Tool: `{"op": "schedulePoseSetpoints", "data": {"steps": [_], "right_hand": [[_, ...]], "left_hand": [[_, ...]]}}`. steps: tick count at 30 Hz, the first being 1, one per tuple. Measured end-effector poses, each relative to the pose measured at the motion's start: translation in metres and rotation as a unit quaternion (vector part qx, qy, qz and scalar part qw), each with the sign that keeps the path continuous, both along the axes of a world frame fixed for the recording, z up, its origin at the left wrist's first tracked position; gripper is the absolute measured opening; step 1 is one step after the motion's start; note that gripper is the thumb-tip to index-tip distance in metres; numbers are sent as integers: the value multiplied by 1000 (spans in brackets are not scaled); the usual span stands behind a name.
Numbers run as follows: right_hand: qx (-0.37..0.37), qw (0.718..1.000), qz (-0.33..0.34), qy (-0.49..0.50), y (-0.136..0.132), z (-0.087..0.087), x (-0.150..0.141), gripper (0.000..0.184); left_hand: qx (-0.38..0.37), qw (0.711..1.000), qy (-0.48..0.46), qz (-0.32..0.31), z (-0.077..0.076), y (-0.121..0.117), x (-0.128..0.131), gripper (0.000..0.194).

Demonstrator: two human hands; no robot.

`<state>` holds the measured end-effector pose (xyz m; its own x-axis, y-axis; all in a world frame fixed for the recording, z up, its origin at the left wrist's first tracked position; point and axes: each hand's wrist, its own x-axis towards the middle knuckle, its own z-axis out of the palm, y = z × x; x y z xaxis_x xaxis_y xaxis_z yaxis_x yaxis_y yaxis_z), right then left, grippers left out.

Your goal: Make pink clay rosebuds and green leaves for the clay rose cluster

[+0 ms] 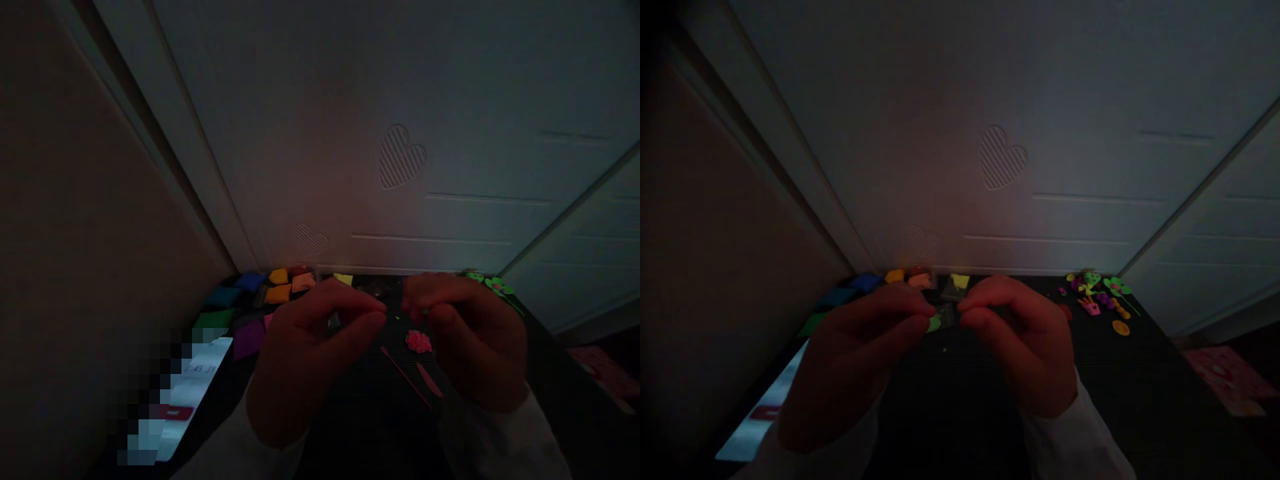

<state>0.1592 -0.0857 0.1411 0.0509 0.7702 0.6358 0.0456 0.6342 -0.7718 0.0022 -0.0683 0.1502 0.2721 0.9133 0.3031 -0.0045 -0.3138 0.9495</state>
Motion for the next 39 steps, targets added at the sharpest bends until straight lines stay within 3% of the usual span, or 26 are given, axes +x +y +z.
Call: {"op": "schedulePoseSetpoints", "data": {"steps": [9,18,28,39], "right_hand": [[8,996,84,5,1,-3,-12,9],[4,991,25,-131,-13,0,-10,25],[4,990,5,-143,-16,0,-9,25],[-62,993,13,-103,-2,1,-12,9]], "left_hand": [[22,999,-14,-38,-4,-1,0,7],[62,995,-27,70,-4,-5,-4,18],[55,995,-25,83,-4,-5,-5,20],[50,994,72,62,-8,5,-8,29]]}}
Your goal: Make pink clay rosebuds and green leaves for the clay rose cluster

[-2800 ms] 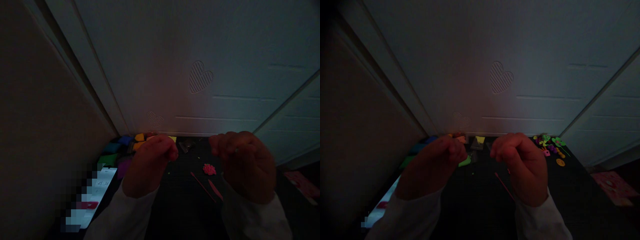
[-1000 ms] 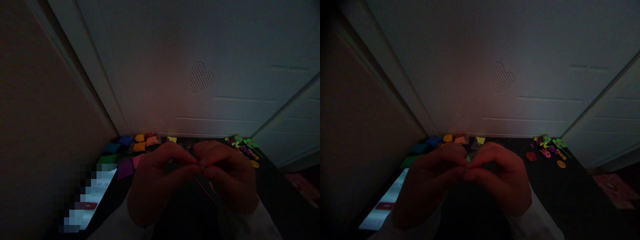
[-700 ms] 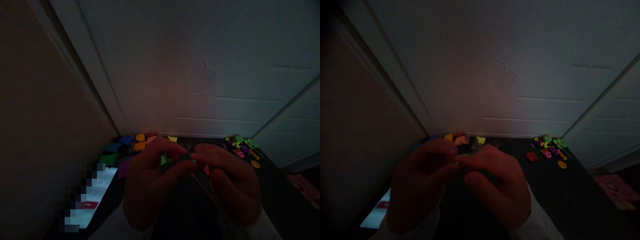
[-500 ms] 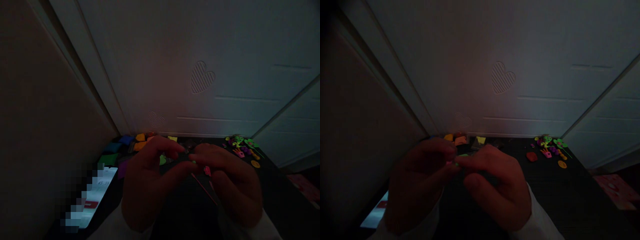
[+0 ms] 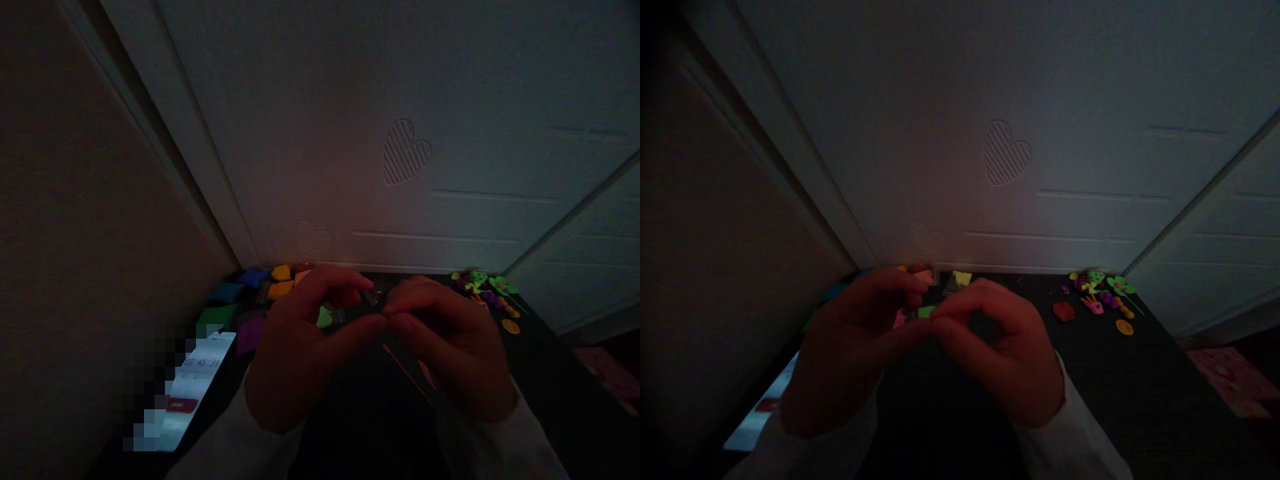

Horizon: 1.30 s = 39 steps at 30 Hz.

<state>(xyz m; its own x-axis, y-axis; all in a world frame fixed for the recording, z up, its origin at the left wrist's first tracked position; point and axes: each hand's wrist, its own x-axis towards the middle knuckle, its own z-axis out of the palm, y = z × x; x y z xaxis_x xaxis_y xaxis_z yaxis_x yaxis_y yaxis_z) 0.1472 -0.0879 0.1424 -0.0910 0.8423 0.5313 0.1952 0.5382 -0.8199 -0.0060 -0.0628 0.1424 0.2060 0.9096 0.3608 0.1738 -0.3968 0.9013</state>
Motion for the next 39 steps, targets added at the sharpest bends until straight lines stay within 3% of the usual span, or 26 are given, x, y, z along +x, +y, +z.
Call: {"op": "schedulePoseSetpoints", "data": {"steps": [7,10,13,18,21,25,28,31,35,39], "right_hand": [[-9,992,-86,91,8,-3,11,6],[-3,990,-89,113,7,-1,15,9],[-7,988,-95,118,1,1,18,11],[34,987,-108,111,-20,5,22,27],[84,986,-106,103,-33,7,26,29],[78,990,-112,31,-34,-1,26,18],[-22,992,-122,-38,-16,-25,20,10],[-80,989,-111,-63,9,-67,6,15],[-143,981,-96,-88,29,-128,-11,17],[-182,972,-81,-125,30,-163,-19,17]], "left_hand": [[-35,999,-6,16,-3,22,-16,20],[-17,994,109,7,-6,32,-18,25],[41,969,244,-24,-10,36,-14,23],[93,926,357,-82,-15,32,-5,22],[76,898,421,-103,-35,33,-3,19],[31,877,463,-123,-88,43,-5,10],[9,874,464,-142,-125,49,-9,21],[-10,882,446,-150,-148,56,-14,22],[-25,909,389,-148,-163,61,-17,16],[-61,941,303,-135,-169,60,-17,15]]}}
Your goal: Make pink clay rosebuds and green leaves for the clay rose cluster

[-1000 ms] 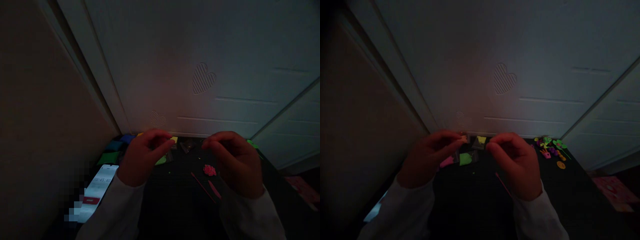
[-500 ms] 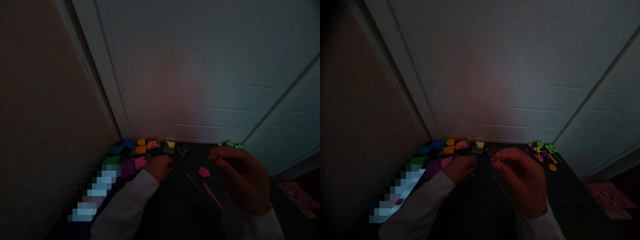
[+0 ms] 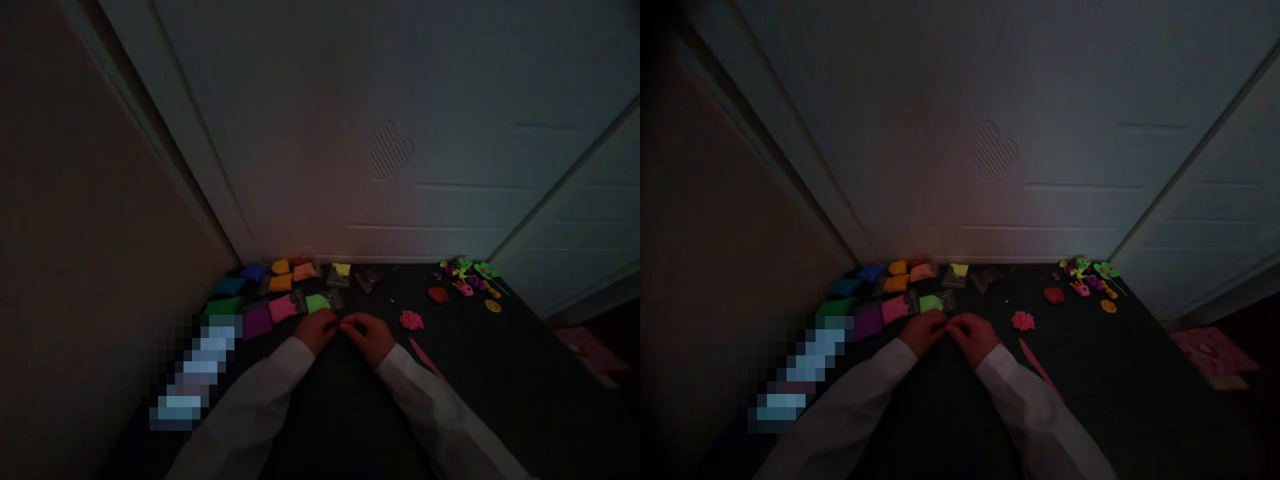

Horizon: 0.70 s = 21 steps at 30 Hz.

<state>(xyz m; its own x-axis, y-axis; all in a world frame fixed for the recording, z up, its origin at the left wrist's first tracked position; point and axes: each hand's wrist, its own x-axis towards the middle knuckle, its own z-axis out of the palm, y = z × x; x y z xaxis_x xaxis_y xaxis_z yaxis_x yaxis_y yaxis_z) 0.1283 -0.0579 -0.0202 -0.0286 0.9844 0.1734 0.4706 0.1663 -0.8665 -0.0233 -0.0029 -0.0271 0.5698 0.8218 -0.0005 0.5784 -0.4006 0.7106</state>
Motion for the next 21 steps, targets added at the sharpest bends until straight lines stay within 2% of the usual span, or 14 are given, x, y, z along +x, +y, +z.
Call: {"op": "schedulePoseSetpoints", "data": {"steps": [4,9,14,18,21], "right_hand": [[-17,999,-6,-31,0,-9,1,18],[-18,999,-10,-47,2,-10,5,16],[-4,998,2,-57,0,-8,3,15],[3,997,-2,-73,-1,-9,2,21],[9,996,1,-91,0,-11,3,18]], "left_hand": [[-83,991,-96,44,-5,-1,0,22],[-180,962,-194,68,-12,4,-1,25],[-222,940,-243,93,-15,8,-5,27],[-239,931,-255,103,-13,7,-5,21],[-249,926,-265,104,-12,6,-4,18]]}}
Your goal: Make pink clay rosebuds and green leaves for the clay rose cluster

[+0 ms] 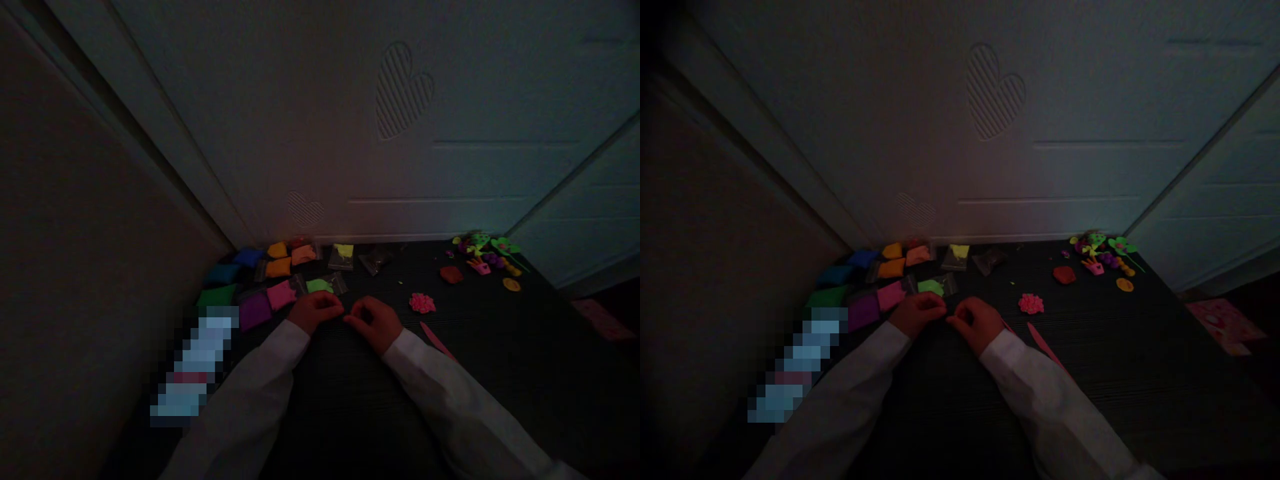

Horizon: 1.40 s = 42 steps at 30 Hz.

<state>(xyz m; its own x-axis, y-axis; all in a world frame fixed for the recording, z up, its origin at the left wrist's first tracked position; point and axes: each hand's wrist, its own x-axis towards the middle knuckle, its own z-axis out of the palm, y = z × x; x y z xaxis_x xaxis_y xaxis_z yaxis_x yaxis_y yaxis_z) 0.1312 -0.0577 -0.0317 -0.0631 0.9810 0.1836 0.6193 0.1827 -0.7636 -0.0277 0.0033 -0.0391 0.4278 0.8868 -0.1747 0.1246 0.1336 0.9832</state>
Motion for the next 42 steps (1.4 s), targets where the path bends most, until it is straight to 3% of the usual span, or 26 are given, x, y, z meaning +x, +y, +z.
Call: {"op": "schedulePoseSetpoints", "data": {"steps": [7,21,27,31,37,42], "right_hand": [[21,995,66,-69,-3,4,1,17],[27,976,86,-196,-4,4,2,14],[26,980,72,-181,-2,-2,3,13],[38,986,56,-150,0,-3,3,12],[88,991,10,-102,-4,6,3,21],[119,989,23,-89,-9,12,3,23]], "left_hand": [[-9,1000,-15,-5,2,1,0,22],[-45,998,-54,7,3,-2,2,29],[-38,998,-47,-2,-2,1,0,34],[-38,999,-37,-7,-5,2,0,25],[-38,999,-10,-24,2,1,-1,20],[-52,997,19,-44,6,-4,-2,19]]}}
